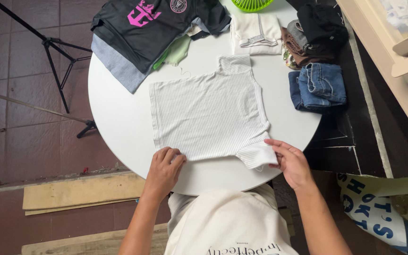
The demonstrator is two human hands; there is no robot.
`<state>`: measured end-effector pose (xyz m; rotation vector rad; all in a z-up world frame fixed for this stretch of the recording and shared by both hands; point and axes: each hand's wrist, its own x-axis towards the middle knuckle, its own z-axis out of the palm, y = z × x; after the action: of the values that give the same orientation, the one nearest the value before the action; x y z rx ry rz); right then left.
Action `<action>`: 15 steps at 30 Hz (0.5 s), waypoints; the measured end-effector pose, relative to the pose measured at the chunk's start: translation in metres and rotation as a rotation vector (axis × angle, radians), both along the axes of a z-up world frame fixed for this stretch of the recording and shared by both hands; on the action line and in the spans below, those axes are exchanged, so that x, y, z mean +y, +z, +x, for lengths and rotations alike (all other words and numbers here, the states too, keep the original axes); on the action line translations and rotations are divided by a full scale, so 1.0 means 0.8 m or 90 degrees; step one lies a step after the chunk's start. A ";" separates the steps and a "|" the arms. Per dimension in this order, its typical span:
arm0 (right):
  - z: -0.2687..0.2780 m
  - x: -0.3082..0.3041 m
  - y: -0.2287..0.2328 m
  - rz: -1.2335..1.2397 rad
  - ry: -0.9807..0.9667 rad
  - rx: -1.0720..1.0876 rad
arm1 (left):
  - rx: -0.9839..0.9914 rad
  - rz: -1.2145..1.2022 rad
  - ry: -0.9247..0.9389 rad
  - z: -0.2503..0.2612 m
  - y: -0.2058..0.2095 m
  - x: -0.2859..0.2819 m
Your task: The person folds a white long-sleeved shirt, a striped tank top, and a black jersey on a round table.
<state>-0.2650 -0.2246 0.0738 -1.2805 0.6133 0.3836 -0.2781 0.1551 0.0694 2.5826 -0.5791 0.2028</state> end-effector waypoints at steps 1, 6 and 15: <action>0.004 0.002 0.008 0.018 -0.005 0.007 | 0.024 -0.002 -0.003 0.003 0.000 0.002; 0.049 0.004 0.015 0.061 0.040 -0.028 | 0.190 -0.008 0.021 0.046 0.005 0.005; 0.133 0.003 0.006 -0.421 0.206 -0.146 | 0.216 0.027 0.086 0.098 0.026 -0.001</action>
<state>-0.1588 -0.2221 0.0788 -2.0399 0.3388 0.2990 -0.1999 0.1545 0.0903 2.6173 -0.2884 -0.2040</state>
